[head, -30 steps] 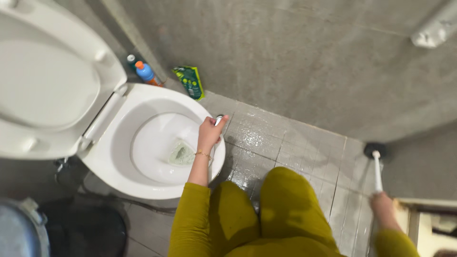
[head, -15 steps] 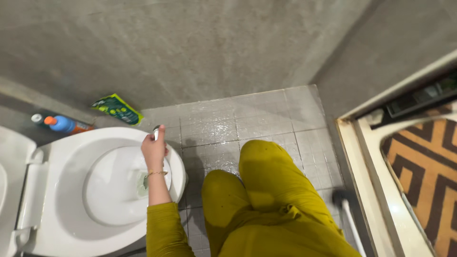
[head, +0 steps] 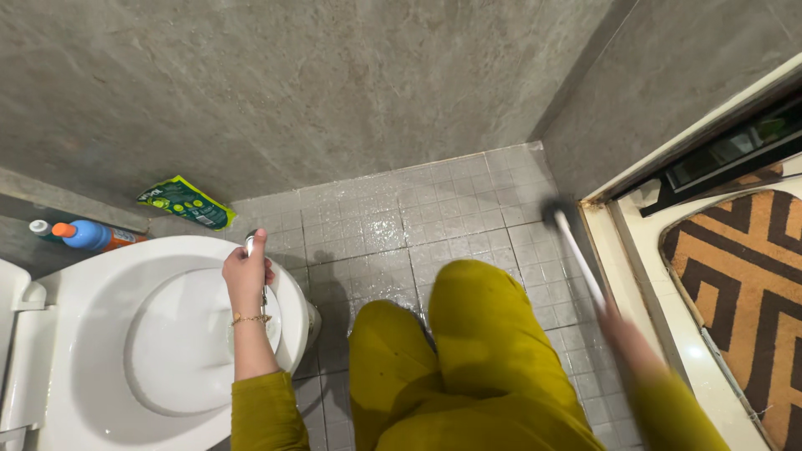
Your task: The person cleans a toilet by using a brush to scrub the bowl and using a hand-held sprayer to rinse the interior and exterior surfaces.
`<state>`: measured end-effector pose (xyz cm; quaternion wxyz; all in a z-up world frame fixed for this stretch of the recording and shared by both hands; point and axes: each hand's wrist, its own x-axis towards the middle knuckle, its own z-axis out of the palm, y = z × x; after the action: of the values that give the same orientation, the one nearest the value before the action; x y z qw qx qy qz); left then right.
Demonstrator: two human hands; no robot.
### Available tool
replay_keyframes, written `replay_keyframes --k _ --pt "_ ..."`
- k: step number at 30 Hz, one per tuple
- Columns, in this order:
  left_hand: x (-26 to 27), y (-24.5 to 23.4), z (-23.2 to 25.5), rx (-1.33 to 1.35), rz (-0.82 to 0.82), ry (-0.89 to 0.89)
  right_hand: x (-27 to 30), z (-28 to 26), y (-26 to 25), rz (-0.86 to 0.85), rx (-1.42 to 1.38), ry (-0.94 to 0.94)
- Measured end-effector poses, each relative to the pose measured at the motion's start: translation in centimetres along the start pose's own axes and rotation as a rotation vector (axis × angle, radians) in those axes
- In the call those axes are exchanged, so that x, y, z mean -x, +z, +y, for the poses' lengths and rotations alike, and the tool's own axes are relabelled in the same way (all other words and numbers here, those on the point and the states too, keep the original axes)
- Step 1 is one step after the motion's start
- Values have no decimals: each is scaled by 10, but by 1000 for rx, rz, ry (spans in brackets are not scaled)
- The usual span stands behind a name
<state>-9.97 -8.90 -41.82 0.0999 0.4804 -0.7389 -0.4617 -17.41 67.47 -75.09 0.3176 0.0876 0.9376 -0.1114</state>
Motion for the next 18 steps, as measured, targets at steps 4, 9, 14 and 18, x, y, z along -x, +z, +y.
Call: replay_keyframes --k 4,9,14,18 --pt "3 3 -5 61 -3 22 63 111 25 -164 123 124" --pt "0 4 -6 31 13 11 -32 25 -1 -70 144 27" --pt "1 7 -20 25 42 -8 -156 -147 -65 186 -14 -147" --pt "-5 10 -25 68 52 -8 -113 -78 -27 57 -33 -139"
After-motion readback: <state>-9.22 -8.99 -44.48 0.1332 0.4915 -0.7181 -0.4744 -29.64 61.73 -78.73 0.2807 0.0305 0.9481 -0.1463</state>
